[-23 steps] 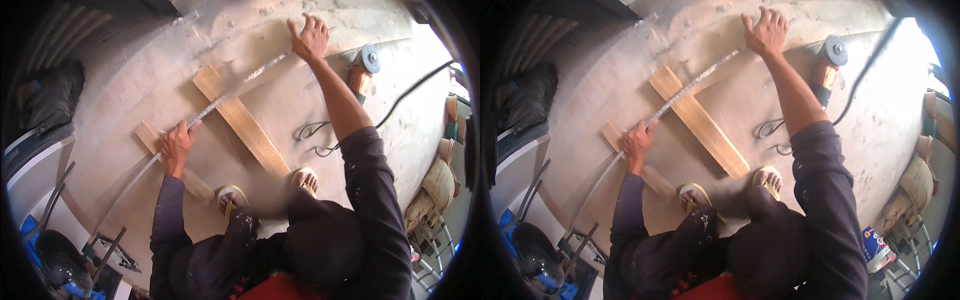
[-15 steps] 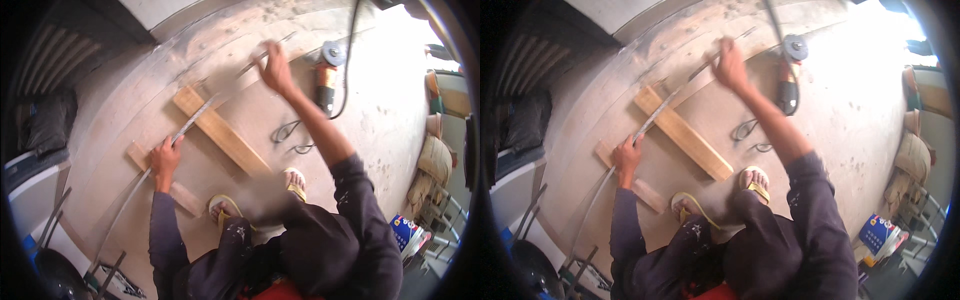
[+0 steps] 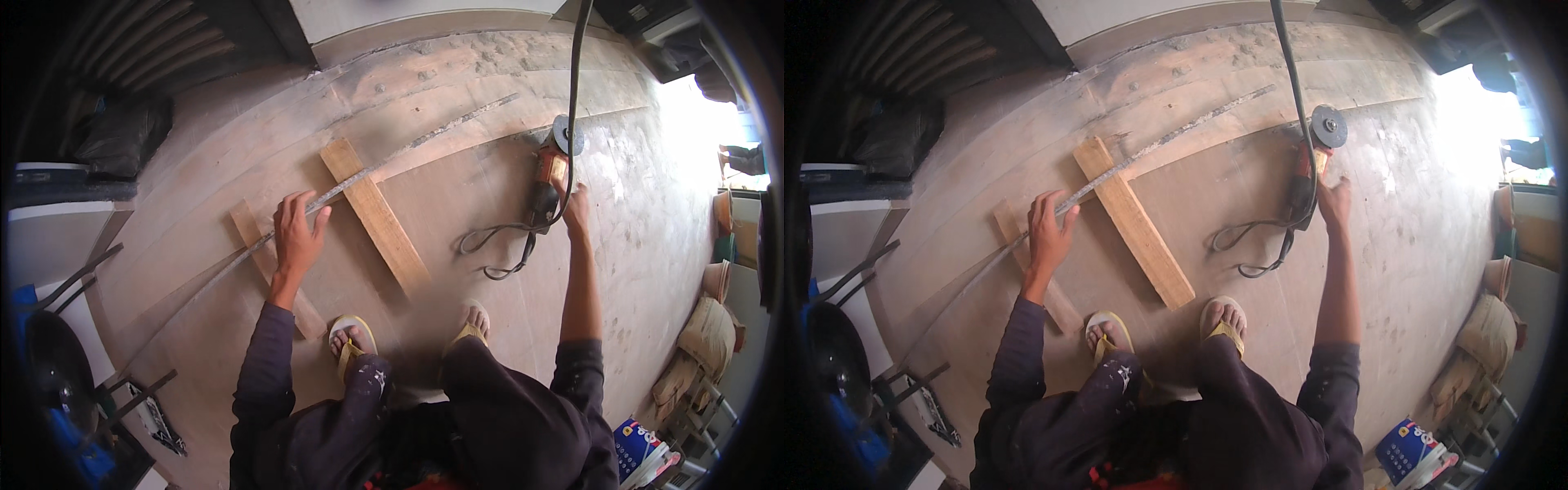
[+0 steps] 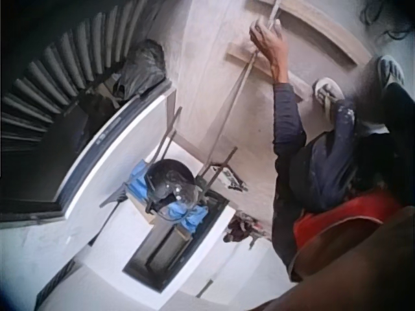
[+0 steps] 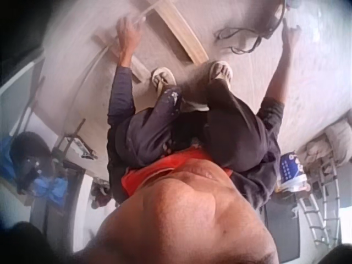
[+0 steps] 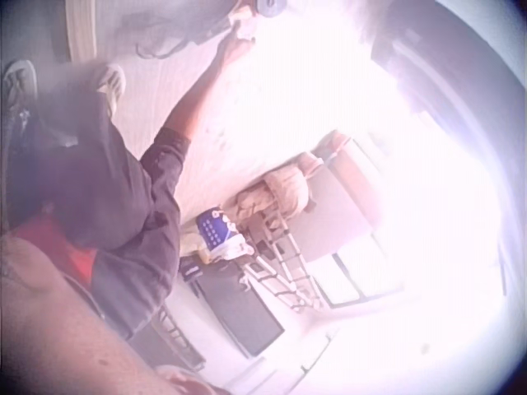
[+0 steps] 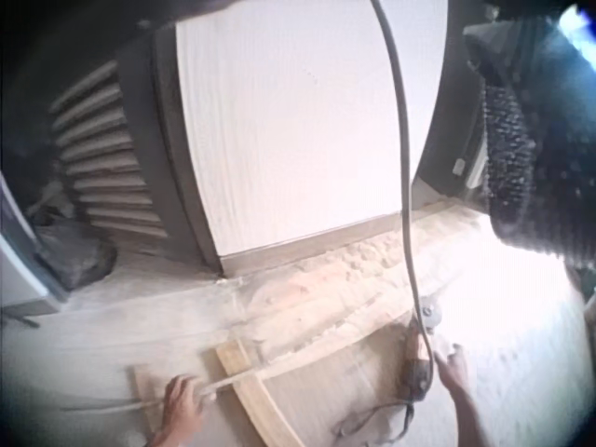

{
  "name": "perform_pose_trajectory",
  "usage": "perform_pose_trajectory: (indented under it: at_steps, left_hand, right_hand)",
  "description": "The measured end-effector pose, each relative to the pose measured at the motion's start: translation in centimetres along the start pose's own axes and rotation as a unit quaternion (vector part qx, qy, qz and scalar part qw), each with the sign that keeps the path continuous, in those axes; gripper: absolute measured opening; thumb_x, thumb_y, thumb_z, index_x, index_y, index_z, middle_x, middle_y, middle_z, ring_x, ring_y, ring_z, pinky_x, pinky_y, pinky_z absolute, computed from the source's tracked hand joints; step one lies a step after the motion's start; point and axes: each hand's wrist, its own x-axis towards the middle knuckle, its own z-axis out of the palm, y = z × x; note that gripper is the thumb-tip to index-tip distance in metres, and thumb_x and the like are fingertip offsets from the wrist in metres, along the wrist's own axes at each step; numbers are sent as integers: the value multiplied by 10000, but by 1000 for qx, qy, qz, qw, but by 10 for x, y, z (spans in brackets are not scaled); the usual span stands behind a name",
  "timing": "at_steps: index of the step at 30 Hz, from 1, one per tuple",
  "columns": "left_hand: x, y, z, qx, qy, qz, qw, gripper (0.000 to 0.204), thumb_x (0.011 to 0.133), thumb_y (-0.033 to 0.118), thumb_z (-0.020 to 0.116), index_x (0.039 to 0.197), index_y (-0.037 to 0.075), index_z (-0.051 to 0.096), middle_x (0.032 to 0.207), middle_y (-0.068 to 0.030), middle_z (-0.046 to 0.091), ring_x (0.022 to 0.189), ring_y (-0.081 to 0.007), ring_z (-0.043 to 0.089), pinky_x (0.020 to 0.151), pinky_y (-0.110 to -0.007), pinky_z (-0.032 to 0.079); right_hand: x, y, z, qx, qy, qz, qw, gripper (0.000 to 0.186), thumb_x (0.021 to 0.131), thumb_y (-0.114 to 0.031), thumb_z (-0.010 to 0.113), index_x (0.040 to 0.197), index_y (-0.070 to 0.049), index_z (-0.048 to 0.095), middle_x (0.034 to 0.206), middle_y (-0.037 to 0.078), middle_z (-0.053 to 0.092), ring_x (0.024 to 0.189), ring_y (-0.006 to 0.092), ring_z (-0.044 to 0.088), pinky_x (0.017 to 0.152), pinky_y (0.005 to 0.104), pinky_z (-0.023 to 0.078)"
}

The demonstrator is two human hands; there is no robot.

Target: The person uses an angle grinder to cut a metal rod placed on wooden supports. They repeatedly position the rod, cut it, and remove the cut pieces.

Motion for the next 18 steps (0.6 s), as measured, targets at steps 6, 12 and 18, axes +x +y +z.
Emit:
perform_pose_trajectory:
  at_steps: [6, 12, 18]
  left_hand:
    - [-7, 50, 1, -157, -29, -34, 987, 350, 928, 269, 624, 1157, 14, 553, 1113, -183, 590, 1063, -364, 556, 926, -451, 425]
    - [3, 105, 16, -410, -143, -142, 889, 493, 907, 314, 666, 1217, -30, 500, 1168, -210, 595, 1089, -305, 598, 936, -391, 474]
    - [-20, 198, 64, -677, -363, -123, 628, 822, 886, 384, 700, 1448, -1, 241, 1348, -161, 447, 1232, -215, 469, 1028, -335, 400]
  right_hand:
    - [-4, -44, 48, 40, -16, 16, 999, 773, 662, -478, 784, 1165, 72, 582, 1082, 227, 652, 1043, 314, 629, 885, 399, 480]
    - [-88, -54, -5, 375, -242, 30, 894, 334, 726, -290, 721, 901, -28, 610, 693, 26, 575, 560, 119, 552, 508, 278, 451]
    - [-197, -131, -56, 588, -382, -34, 713, 687, 697, -350, 677, 1231, 36, 485, 1037, 182, 608, 872, 238, 638, 744, 351, 529]
